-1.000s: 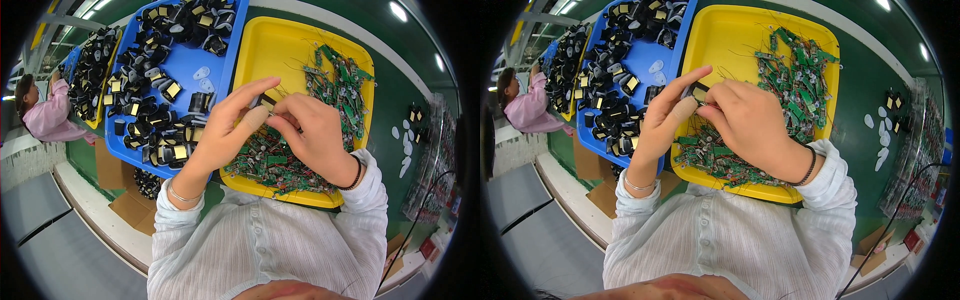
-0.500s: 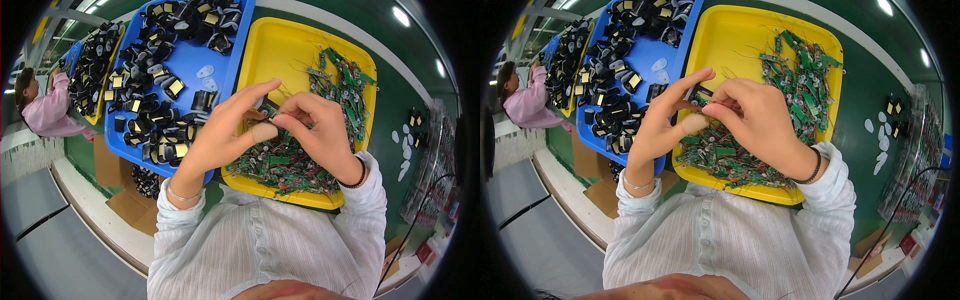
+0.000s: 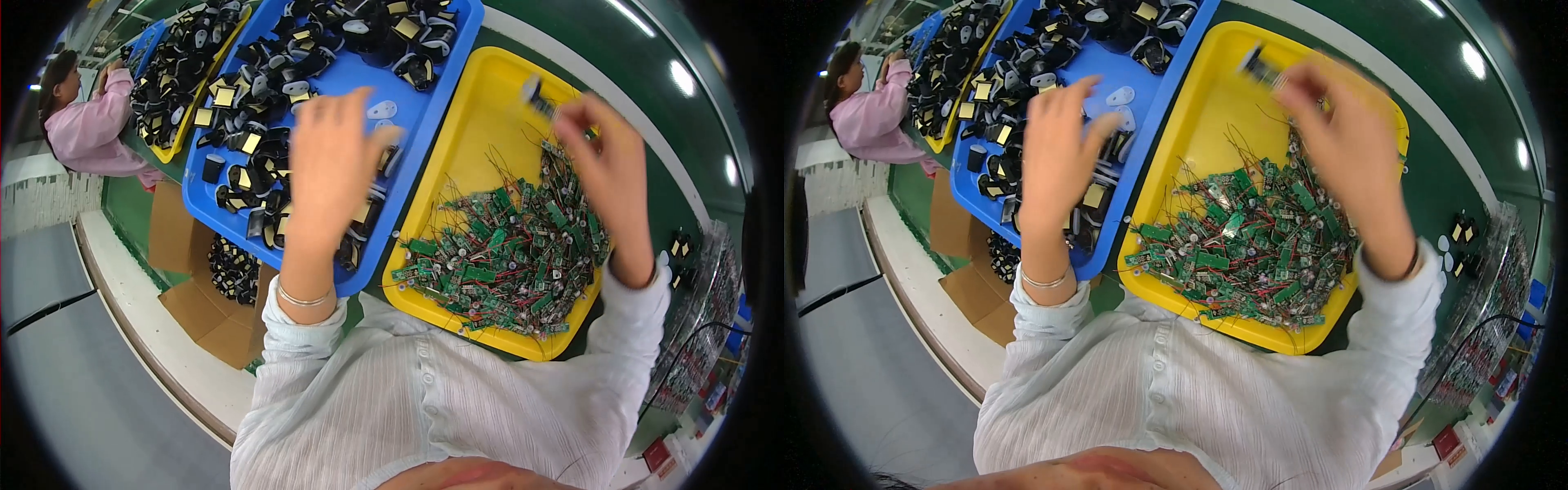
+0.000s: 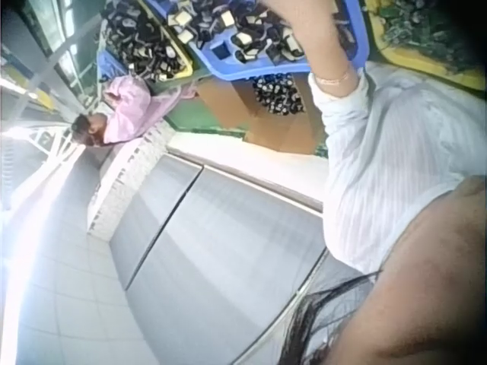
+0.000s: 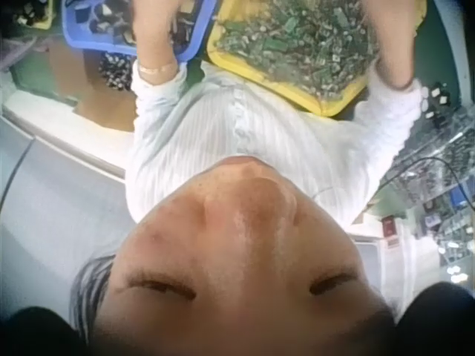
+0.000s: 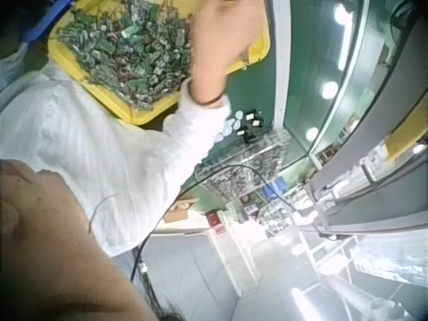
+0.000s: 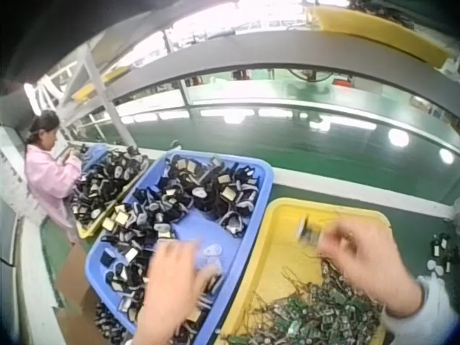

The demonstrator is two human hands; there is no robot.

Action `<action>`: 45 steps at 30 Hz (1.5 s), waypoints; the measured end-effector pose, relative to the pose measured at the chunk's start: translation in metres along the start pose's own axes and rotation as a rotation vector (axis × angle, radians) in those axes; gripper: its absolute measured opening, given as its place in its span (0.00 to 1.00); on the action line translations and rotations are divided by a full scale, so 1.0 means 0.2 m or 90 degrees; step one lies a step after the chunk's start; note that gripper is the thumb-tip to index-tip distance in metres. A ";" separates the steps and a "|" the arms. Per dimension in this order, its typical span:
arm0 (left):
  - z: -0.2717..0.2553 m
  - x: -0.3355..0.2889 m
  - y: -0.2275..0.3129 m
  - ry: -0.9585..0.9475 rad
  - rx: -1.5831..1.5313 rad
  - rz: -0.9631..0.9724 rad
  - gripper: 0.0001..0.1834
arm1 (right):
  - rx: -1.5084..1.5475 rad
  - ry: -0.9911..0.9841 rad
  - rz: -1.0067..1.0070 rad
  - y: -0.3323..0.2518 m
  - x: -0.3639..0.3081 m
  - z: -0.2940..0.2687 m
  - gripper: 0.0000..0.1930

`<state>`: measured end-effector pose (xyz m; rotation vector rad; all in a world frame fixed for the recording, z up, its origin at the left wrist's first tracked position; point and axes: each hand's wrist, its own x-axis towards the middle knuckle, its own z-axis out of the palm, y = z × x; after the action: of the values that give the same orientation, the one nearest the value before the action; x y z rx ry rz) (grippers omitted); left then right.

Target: The person assembles small electronic circuit boards into plastic housings by hand.

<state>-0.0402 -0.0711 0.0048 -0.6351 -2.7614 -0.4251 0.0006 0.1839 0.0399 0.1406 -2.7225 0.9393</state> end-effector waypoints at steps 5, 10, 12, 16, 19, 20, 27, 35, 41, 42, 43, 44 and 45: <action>0.02 -0.07 -0.08 -0.024 0.267 -0.139 0.18 | -0.319 0.120 0.016 0.71 0.39 -0.09 0.08; 0.01 -0.05 -0.09 -0.080 0.247 -0.139 0.14 | -0.449 0.122 0.105 1.07 0.49 -0.04 0.10; 0.00 -0.04 -0.07 -0.020 0.145 -0.104 0.12 | -0.369 0.090 0.107 1.11 0.47 -0.05 0.11; 0.00 0.03 0.01 0.067 -0.006 -0.020 0.12 | -0.312 0.144 -0.134 0.70 0.36 -0.10 0.09; 0.00 0.01 0.09 0.092 -0.062 0.012 0.12 | -0.218 0.058 -0.203 0.32 0.17 -0.04 0.06; 0.00 0.00 0.10 0.095 -0.091 0.019 0.12 | -0.205 0.021 -0.186 0.23 0.10 -0.01 0.05; 0.01 -0.01 0.15 0.078 -0.138 0.104 0.13 | -0.167 -0.193 -0.192 0.09 -0.21 0.05 0.09; 0.01 -0.03 0.20 0.049 -0.318 0.156 0.14 | -0.265 -0.190 -0.239 0.07 -0.18 -0.06 0.13; 0.02 -0.07 0.27 -0.163 -0.821 -0.046 0.15 | 0.585 -0.252 0.104 -0.10 -0.21 -0.03 0.10; 0.02 -0.07 0.28 -0.164 -0.820 -0.046 0.15 | 0.587 -0.251 0.104 -0.11 -0.22 0.00 0.10; 0.03 -0.07 0.28 -0.186 -0.894 -0.071 0.15 | 0.665 -0.215 0.134 -0.12 -0.23 0.04 0.10; 0.04 -0.07 0.28 -0.207 -0.968 -0.098 0.15 | 0.742 -0.177 0.164 -0.12 -0.24 0.08 0.09; 0.04 -0.07 0.29 -0.212 -0.967 -0.097 0.15 | 0.772 -0.174 0.197 -0.12 -0.24 0.10 0.07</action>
<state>-0.0027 -0.0240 0.0060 -0.7501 -2.2275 -2.6680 0.0476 0.1529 0.0270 0.0583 -1.9728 2.6715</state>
